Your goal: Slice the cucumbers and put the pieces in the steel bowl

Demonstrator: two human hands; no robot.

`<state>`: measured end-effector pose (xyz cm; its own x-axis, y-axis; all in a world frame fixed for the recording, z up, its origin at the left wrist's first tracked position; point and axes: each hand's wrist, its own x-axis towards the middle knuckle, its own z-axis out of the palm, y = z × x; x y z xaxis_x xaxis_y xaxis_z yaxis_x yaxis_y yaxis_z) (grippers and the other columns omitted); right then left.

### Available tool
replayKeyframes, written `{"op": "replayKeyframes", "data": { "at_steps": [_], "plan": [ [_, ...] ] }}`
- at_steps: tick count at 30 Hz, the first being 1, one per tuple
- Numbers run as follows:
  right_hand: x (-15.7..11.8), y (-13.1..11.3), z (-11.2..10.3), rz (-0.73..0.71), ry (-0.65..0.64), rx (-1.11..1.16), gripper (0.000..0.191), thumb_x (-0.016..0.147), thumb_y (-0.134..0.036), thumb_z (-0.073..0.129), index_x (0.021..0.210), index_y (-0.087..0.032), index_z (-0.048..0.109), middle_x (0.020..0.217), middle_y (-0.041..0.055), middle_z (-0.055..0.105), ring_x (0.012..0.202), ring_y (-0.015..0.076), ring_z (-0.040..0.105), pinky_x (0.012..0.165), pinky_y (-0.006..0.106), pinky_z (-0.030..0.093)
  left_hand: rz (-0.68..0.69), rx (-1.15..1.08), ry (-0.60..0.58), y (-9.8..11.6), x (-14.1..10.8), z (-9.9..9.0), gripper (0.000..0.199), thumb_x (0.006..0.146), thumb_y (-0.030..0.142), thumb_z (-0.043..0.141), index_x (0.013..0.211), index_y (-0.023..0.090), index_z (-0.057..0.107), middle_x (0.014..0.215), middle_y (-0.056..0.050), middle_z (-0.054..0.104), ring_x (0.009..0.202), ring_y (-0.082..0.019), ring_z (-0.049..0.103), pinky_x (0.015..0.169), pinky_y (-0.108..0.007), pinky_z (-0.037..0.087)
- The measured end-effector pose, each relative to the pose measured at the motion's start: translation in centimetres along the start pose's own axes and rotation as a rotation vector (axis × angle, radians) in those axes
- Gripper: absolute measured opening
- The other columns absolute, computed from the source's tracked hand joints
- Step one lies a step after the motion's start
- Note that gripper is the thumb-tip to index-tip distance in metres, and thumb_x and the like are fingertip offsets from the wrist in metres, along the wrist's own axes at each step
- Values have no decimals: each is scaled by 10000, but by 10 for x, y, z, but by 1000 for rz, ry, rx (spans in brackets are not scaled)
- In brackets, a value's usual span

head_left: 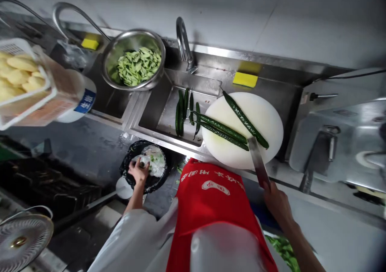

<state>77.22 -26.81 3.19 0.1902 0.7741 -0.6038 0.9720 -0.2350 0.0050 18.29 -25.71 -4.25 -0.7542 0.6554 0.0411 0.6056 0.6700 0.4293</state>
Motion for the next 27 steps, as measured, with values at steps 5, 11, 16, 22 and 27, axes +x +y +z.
{"op": "replayKeyframes", "data": {
  "at_steps": [5, 11, 16, 22, 27],
  "plan": [
    [6, -14, -21, 10, 25, -92, 321, 1046, -341, 299, 1048, -155, 560, 758, 89, 711, 671, 209, 671, 566, 278, 282, 502, -150, -137, 91, -7, 44, 221, 870, 369, 607, 1001, 195, 643, 1094, -98, 633, 1075, -270, 564, 994, -468, 415],
    [2, -34, -47, -49, 8, -102, 337, 1057, -363, 249, 1051, -165, 522, 785, 91, 723, 704, 221, 699, 572, 284, 288, 1128, -492, -385, 302, -114, 144, 143, 965, 293, 528, 988, 217, 646, 1041, -67, 659, 1033, -243, 523, 959, -441, 368],
    [7, -40, -55, -84, -35, -93, 299, 1056, -341, 259, 1061, -164, 500, 804, 100, 727, 747, 230, 719, 590, 277, 336, 1322, -387, -559, 346, -153, 179, 173, 989, 279, 486, 1011, 228, 650, 1084, -79, 647, 1028, -272, 478, 968, -488, 323],
    [9, -45, -57, -75, -101, -94, 260, 1055, -319, 274, 1078, -161, 480, 811, 109, 726, 788, 234, 732, 627, 268, 395, 1298, -334, -618, 340, -149, 181, 165, 991, 262, 492, 1055, 246, 643, 1135, -67, 640, 1058, -262, 490, 990, -495, 294],
    [37, -60, -48, -104, -156, -52, 238, 1052, -248, 258, 1086, -134, 465, 855, 126, 719, 847, 241, 734, 643, 279, 414, 1293, -228, -674, 342, -148, 174, 211, 997, 287, 469, 1098, 266, 653, 1172, -63, 639, 1115, -258, 494, 1003, -480, 290]
  ]
}}
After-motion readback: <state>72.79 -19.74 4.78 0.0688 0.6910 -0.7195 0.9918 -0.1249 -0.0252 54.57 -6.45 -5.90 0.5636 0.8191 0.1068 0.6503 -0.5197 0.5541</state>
